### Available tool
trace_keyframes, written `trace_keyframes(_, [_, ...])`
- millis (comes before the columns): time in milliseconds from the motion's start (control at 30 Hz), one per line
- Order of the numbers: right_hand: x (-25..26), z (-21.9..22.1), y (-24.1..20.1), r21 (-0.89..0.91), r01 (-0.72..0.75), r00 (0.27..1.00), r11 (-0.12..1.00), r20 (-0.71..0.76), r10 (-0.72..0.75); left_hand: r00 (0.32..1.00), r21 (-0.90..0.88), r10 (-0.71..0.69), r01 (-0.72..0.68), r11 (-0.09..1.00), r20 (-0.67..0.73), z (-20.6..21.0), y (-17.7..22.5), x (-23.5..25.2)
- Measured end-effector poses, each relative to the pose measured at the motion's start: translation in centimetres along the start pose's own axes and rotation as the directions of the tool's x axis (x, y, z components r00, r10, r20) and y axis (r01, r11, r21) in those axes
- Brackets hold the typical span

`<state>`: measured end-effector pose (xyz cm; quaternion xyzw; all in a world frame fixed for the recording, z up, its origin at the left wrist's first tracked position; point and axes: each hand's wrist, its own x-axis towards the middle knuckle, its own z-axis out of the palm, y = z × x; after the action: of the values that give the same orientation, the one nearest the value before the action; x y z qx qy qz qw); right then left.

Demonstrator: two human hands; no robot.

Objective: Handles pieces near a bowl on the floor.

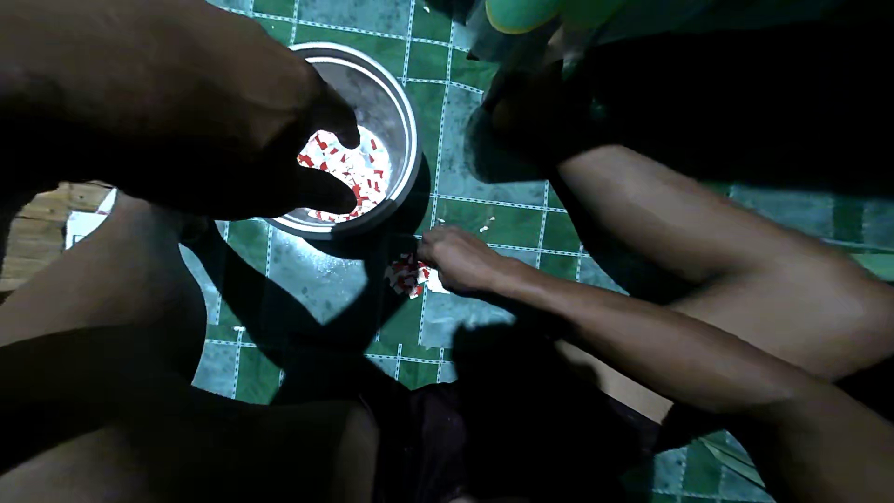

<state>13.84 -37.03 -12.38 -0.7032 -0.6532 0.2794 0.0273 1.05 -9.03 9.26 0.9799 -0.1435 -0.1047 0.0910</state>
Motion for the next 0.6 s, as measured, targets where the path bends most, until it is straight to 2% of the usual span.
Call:
trace_keyframes(167, [2.6, -2.2, 0.0, 0.044, -0.049, 0.992, 0.998, -0.118, 0.054, 0.967, 0.042, -0.104, 0.097, 0.994, 0.231, -1.0, 1.3, 1.2])
trace_keyframes(267, [4.0, -1.7, -1.0, -0.014, -0.116, 0.989, 0.993, -0.09, 0.114, 0.946, 0.077, -0.113, 0.094, 0.993, 0.304, -1.3, 1.6, 1.9])
trace_keyframes(333, [4.2, -1.2, -1.7, 0.057, -0.202, 0.978, 0.978, -0.036, 0.204, 0.936, 0.1, -0.138, 0.111, 0.989, 0.324, -1.5, 2.1, 2.3])
trace_keyframes(367, [4.0, -0.8, -1.9, 0.079, -0.19, 0.981, 0.979, -0.029, 0.192, 0.926, 0.112, -0.164, 0.133, 0.985, 0.339, -1.7, 2.4, 2.3])
trace_keyframes(400, [3.6, -0.2, -2.0, 0.07, -0.143, 0.989, 0.987, -0.027, 0.145, 0.918, 0.116, -0.187, 0.155, 0.981, 0.349, -1.7, 2.6, 2.3])
trace_keyframes(500, [1.7, 1.5, -1.1, -0.064, 0.135, 0.989, 0.989, -0.05, -0.139, 0.926, 0.078, -0.178, 0.161, 0.984, 0.333, -1.5, 2.4, 1.7])
trace_keyframes(600, [0.1, 0.7, 0.6, -0.083, 0.241, 0.969, 0.967, -0.037, -0.245, 0.949, 0.067, -0.135, 0.121, 0.99, 0.285, -0.9, 1.2, 0.8])
